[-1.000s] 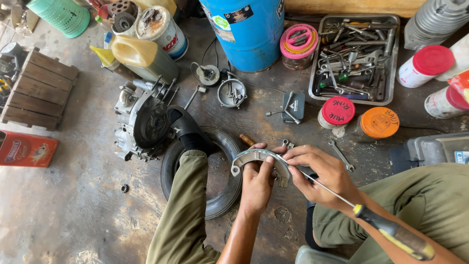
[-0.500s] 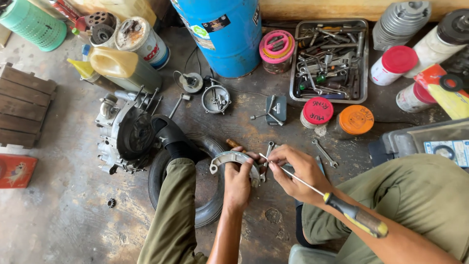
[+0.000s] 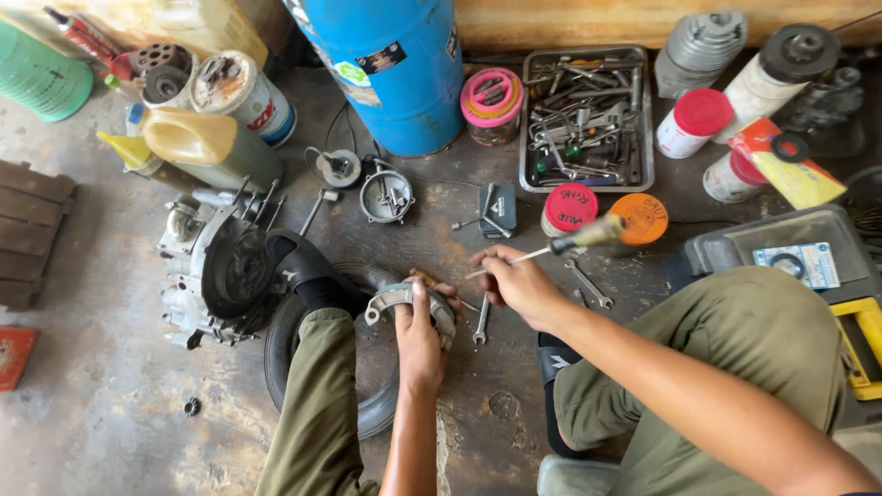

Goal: The person sits on the workshop floor holding a pair of motorcycle brake shoes and uses a long screwdriver to lever and seat the return spring between them, repositioning the shoes and spring repeatedly while working the spring into place.

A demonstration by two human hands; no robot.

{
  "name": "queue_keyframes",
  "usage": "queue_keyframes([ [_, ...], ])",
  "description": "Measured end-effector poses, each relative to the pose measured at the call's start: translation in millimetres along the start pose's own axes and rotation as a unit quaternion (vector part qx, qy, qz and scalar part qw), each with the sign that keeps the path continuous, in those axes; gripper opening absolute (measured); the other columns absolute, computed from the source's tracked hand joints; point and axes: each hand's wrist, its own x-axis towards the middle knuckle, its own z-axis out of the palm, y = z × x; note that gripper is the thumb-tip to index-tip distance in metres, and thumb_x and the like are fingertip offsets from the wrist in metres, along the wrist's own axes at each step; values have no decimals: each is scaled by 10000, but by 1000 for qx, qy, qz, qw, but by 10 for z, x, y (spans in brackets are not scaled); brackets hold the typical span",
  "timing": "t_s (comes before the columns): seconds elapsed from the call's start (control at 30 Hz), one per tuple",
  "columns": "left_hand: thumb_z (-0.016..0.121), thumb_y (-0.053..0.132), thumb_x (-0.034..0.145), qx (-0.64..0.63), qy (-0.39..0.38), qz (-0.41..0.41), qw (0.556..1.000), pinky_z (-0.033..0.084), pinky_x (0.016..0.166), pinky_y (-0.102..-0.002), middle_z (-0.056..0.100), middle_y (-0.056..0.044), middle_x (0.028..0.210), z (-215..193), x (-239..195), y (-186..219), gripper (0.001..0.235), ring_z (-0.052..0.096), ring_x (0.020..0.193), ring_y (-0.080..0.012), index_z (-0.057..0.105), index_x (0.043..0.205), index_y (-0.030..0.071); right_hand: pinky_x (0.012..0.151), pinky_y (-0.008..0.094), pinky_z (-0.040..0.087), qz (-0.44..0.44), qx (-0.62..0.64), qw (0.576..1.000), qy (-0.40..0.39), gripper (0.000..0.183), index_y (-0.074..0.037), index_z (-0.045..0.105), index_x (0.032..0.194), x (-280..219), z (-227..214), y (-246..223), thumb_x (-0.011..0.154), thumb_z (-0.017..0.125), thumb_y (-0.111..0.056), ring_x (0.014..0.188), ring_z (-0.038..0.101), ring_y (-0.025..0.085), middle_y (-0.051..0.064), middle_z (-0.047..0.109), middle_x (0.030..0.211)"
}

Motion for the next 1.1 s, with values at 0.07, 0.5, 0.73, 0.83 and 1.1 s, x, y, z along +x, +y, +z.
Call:
queue_keyframes([
  [0.07,458,281,1081,40,-39,15,998,551,510,-323,693,-201,921,29,-35,11,268,692,686,-255,432,1255,80,376,241,483,21,17,999,19,217,-61,701,1047,264,103,87,985,524,-169,465,591,130,80,635,647],
  [0.5,518,83,1039,174,-102,110,973,528,480,-286,693,-141,691,86,-154,-29,228,627,513,-185,396,1219,16,432,304,458,66,-11,996,64,273,-92,801,904,836,384,1048,872,621,-294,541,598,199,117,681,720],
  [0.73,587,124,1008,261,-63,104,958,567,517,-295,745,-115,711,121,-167,-147,237,692,549,-178,458,1173,11,458,299,484,93,-87,990,53,310,-131,817,850,866,344,1054,870,603,-355,592,677,213,94,760,723],
  [0.83,585,173,1008,302,-51,68,950,577,580,-347,711,-114,672,249,-278,66,223,674,584,-196,583,1123,-19,513,294,473,69,-36,993,89,264,-101,808,845,821,330,1029,833,649,-312,596,631,176,77,698,685],
  [1.1,675,362,953,402,-80,6,912,588,619,-371,727,-63,674,194,-245,-54,249,737,632,-206,657,1059,137,564,279,505,82,-83,983,143,291,-153,827,927,1005,54,1321,880,573,-287,602,647,151,48,711,698],
])
